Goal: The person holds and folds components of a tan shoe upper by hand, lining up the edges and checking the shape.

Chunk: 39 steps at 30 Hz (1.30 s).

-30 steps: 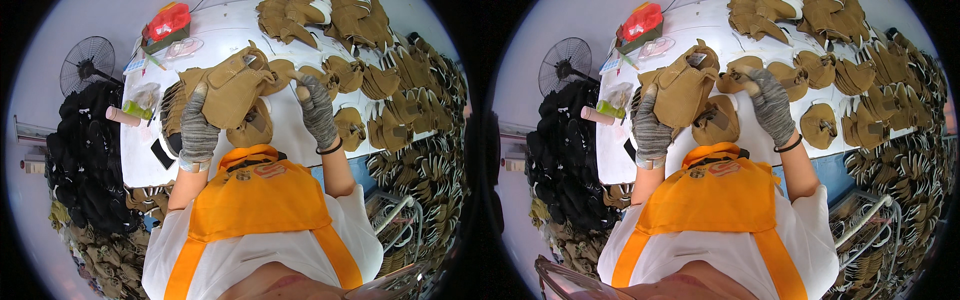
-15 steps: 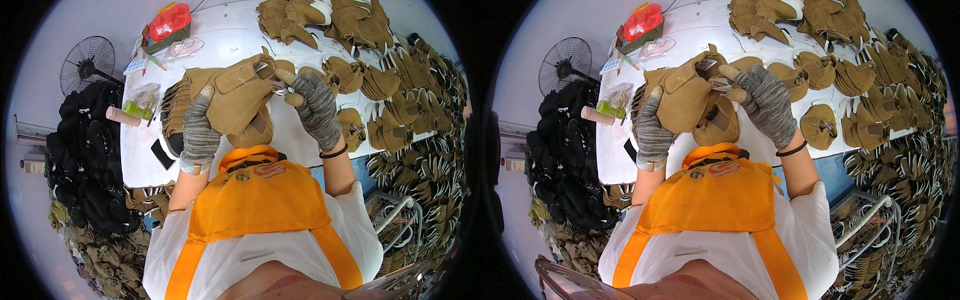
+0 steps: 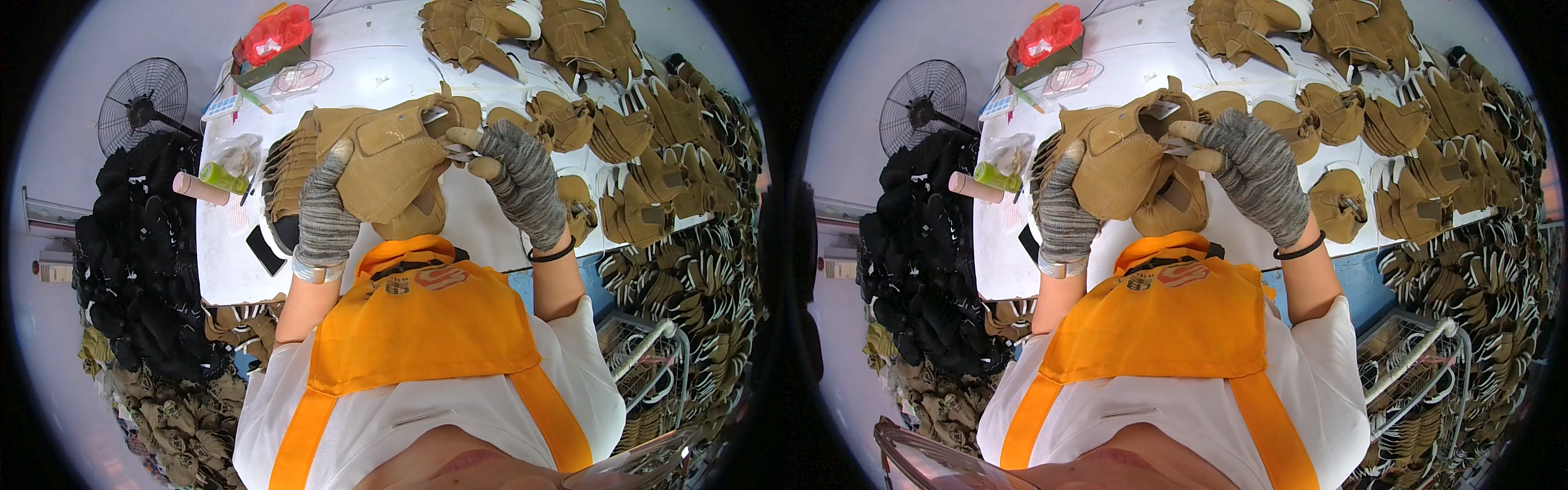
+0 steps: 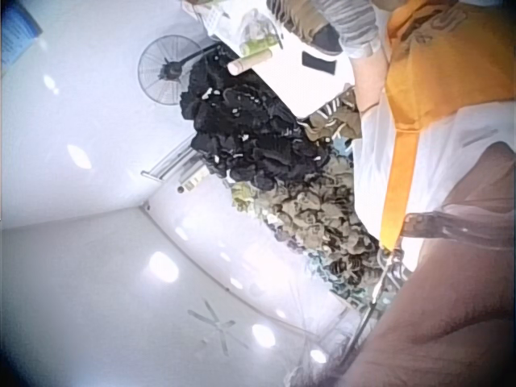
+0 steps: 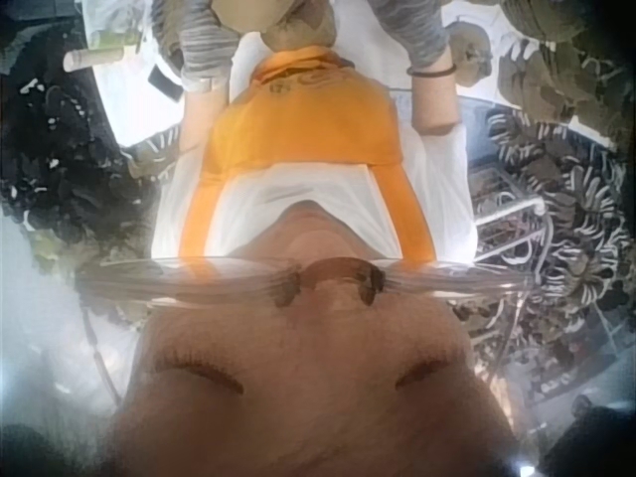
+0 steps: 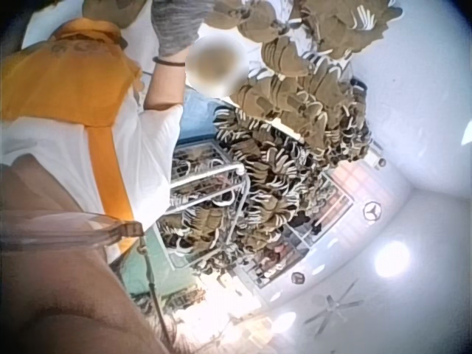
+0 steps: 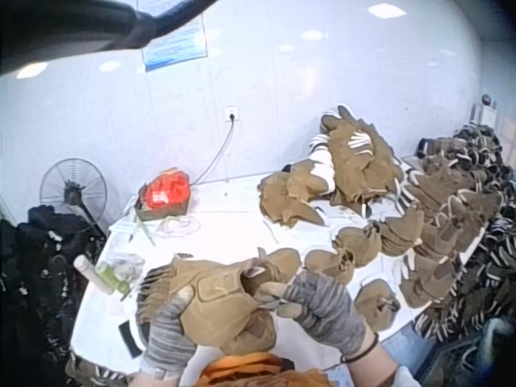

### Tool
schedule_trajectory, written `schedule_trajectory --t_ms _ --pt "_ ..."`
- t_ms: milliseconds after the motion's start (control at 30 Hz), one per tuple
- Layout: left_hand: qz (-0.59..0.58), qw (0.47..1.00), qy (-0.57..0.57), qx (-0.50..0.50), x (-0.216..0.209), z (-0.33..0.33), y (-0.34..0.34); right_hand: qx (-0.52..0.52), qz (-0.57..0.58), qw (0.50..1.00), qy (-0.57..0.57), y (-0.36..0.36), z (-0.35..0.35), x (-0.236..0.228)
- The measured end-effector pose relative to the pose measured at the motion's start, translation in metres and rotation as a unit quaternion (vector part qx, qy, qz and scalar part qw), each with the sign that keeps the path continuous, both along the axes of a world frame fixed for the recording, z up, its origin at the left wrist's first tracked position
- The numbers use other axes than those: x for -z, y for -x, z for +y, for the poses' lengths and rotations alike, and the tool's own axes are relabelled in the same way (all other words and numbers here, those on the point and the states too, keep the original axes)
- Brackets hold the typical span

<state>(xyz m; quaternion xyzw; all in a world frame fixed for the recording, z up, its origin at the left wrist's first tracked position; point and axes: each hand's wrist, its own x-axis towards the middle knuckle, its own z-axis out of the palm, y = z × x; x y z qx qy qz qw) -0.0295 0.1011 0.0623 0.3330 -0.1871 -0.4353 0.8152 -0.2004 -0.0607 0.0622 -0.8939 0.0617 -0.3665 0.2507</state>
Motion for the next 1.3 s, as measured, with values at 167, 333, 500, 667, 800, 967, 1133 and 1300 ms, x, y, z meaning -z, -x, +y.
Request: schedule_trajectory --t_ms 167,333,500,667,800,967,1133,1300 --pt "0.013 1.0 -0.006 -0.001 0.0 0.001 0.0 -0.012 -0.022 0.999 0.036 0.0 -0.002 0.005" --pt "0.037 0.999 -0.021 0.015 -0.001 0.0 -0.001 0.054 0.024 0.996 0.061 0.0 0.008 -0.005" --pt "0.006 0.999 -0.018 0.05 0.001 0.001 0.002 0.077 -0.008 0.996 0.044 -0.003 0.012 0.003" --pt "0.178 0.976 -0.052 0.113 0.014 -0.004 -0.004 0.069 -0.076 0.995 0.004 -0.008 0.014 0.015" --pt "0.292 0.93 0.03 0.223 0.019 -0.003 -0.004 0.075 -0.105 0.992 -0.008 -0.011 0.018 0.022" --pt "0.245 0.952 -0.026 0.184 0.023 -0.006 -0.002 0.094 -0.105 0.989 -0.051 -0.013 0.021 0.028" --pt "0.266 0.943 -0.011 0.202 0.016 -0.006 -0.001 0.07 -0.115 0.991 -0.011 -0.012 0.016 0.028" --pt "0.288 0.94 0.002 0.182 0.023 -0.008 -0.006 0.041 -0.205 0.963 -0.168 -0.019 0.019 0.029"
